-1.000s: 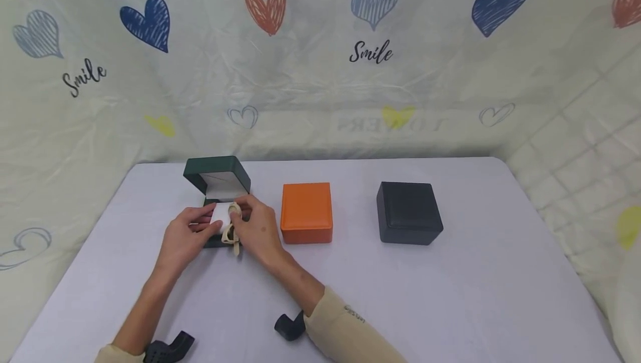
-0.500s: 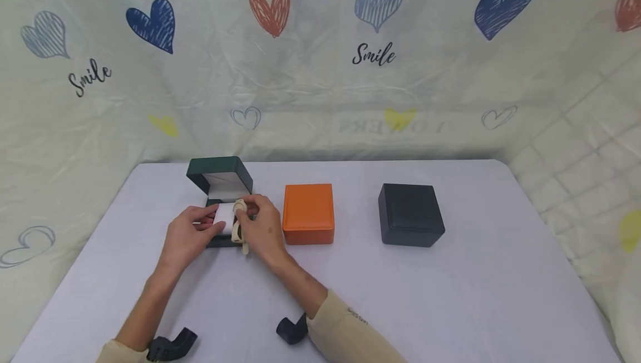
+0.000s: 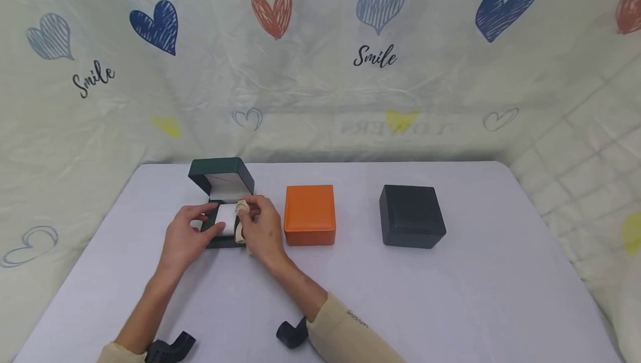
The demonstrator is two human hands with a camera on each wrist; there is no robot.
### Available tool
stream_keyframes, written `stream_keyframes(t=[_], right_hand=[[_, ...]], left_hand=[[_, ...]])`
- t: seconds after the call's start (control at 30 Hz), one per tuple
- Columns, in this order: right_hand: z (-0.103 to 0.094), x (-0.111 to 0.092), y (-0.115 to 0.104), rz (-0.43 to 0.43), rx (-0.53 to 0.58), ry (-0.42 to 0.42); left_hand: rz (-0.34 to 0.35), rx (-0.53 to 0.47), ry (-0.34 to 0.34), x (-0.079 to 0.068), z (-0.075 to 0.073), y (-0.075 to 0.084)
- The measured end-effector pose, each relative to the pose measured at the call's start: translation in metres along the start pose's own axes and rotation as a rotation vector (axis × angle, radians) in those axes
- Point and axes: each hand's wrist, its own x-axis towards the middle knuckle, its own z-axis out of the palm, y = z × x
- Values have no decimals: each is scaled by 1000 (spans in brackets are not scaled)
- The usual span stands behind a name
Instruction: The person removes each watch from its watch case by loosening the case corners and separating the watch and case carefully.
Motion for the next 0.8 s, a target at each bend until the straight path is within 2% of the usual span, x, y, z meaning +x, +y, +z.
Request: stream_keyframes(t=[0.17,0.43,0.63,0.8], right_hand=[[3,1,2,9,-11,-2],[1,-2,4,49,54,-3],[0,-1,5,58,65,-1],[0,-2,7,65,61,-2]], left_hand=[[-35,-68,1,0,-1,-7],[-166,-199,-95,-3,-9,-17],[-170,-251,-98,-4,-9,-20],[-145,-272,-91,-6,-8,-23]])
